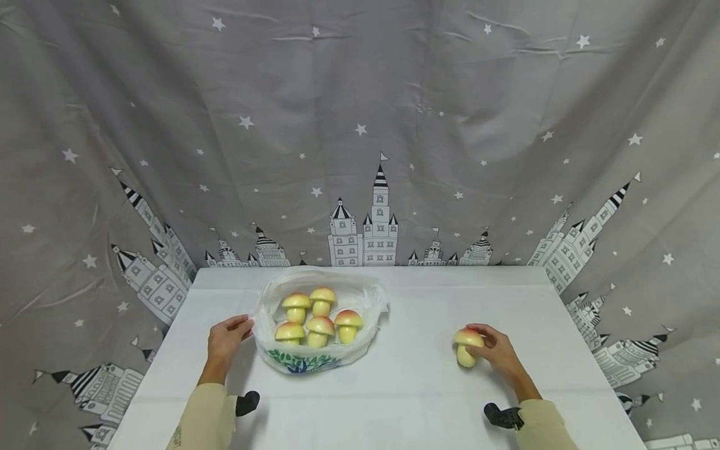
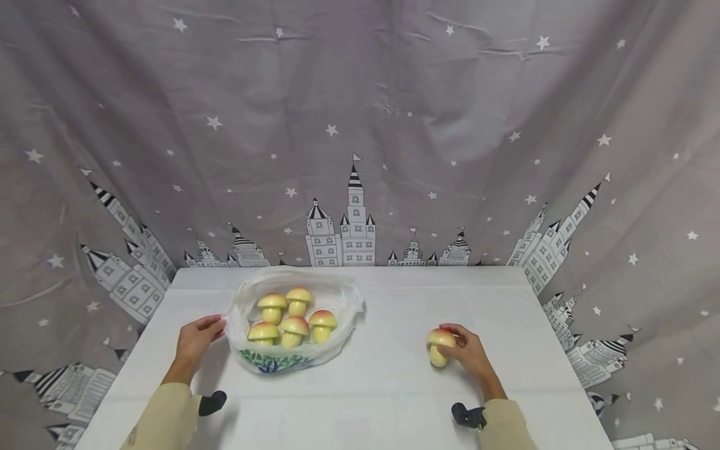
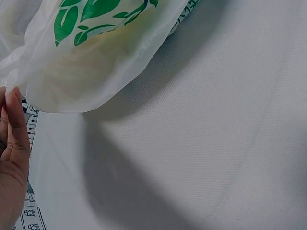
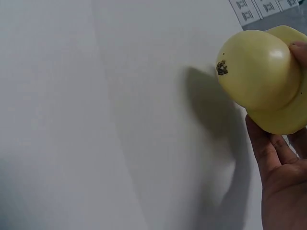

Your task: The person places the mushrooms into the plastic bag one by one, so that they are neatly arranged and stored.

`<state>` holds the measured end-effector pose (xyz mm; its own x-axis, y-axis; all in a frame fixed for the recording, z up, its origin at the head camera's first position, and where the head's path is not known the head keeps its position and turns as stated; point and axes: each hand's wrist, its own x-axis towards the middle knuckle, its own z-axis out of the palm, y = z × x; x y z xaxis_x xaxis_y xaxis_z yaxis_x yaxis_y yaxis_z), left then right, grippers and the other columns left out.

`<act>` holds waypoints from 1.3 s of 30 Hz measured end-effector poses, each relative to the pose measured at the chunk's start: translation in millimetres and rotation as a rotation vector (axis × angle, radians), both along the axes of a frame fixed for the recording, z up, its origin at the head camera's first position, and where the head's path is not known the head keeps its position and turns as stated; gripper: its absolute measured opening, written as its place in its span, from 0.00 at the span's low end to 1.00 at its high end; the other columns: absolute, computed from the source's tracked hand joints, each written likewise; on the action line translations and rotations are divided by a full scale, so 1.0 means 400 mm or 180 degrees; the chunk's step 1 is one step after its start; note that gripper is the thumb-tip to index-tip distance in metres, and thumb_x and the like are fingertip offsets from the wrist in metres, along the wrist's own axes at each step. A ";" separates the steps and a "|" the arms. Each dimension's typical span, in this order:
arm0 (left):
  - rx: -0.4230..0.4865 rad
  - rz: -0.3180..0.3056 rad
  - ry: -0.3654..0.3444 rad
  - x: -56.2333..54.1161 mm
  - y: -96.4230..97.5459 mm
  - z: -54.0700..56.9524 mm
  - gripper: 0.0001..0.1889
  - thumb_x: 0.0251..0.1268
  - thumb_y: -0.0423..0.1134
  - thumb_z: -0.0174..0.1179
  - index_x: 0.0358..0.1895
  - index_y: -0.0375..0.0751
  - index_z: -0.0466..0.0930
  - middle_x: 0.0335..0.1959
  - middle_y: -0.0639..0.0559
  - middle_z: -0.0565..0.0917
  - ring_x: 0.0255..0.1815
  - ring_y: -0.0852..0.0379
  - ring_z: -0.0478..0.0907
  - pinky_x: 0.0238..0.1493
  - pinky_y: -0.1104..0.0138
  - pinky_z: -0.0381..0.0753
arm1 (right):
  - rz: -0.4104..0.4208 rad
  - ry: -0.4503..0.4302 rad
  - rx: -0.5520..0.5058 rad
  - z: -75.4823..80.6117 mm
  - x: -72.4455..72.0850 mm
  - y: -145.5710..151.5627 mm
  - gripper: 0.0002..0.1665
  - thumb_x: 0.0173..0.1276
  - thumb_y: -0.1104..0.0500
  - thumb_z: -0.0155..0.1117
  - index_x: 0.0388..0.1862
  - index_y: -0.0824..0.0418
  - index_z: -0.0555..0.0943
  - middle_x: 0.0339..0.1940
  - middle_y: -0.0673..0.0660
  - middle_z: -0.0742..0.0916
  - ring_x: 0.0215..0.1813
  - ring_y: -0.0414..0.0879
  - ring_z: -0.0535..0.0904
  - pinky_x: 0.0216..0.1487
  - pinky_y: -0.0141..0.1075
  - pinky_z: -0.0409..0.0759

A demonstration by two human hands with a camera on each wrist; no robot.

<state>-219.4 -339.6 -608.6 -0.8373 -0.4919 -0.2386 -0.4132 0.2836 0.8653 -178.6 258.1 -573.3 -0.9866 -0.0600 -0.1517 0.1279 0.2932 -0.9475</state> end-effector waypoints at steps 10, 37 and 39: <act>0.0256 -0.0098 0.0033 0.050 0.049 0.119 0.22 0.67 0.40 0.61 0.59 0.29 0.75 0.48 0.41 0.81 0.38 0.60 0.82 0.41 0.74 0.83 | 0.0062 0.0000 -0.0253 0.083 -0.038 -0.094 0.31 0.60 0.69 0.69 0.62 0.71 0.71 0.63 0.69 0.75 0.63 0.59 0.74 0.49 0.23 0.76; 0.0154 0.0017 0.0104 0.016 0.017 0.026 0.19 0.67 0.38 0.61 0.57 0.30 0.77 0.49 0.39 0.81 0.33 0.66 0.80 0.30 0.81 0.79 | 0.0467 0.0453 -0.0233 0.165 -0.143 -0.273 0.29 0.58 0.71 0.68 0.60 0.75 0.73 0.58 0.71 0.77 0.55 0.60 0.77 0.50 0.33 0.80; 0.0061 0.0005 0.0093 0.001 -0.001 -0.014 0.19 0.67 0.39 0.61 0.57 0.33 0.77 0.50 0.41 0.81 0.36 0.63 0.80 0.32 0.79 0.80 | 0.0443 0.0514 -0.0294 0.146 -0.161 -0.283 0.30 0.57 0.71 0.69 0.60 0.74 0.73 0.59 0.70 0.77 0.57 0.61 0.77 0.52 0.35 0.80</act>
<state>-219.2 -340.0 -614.1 -0.8432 -0.4889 -0.2236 -0.3882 0.2661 0.8823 -243.0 144.8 -514.9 -0.9789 -0.2035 0.0197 -0.0630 0.2085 -0.9760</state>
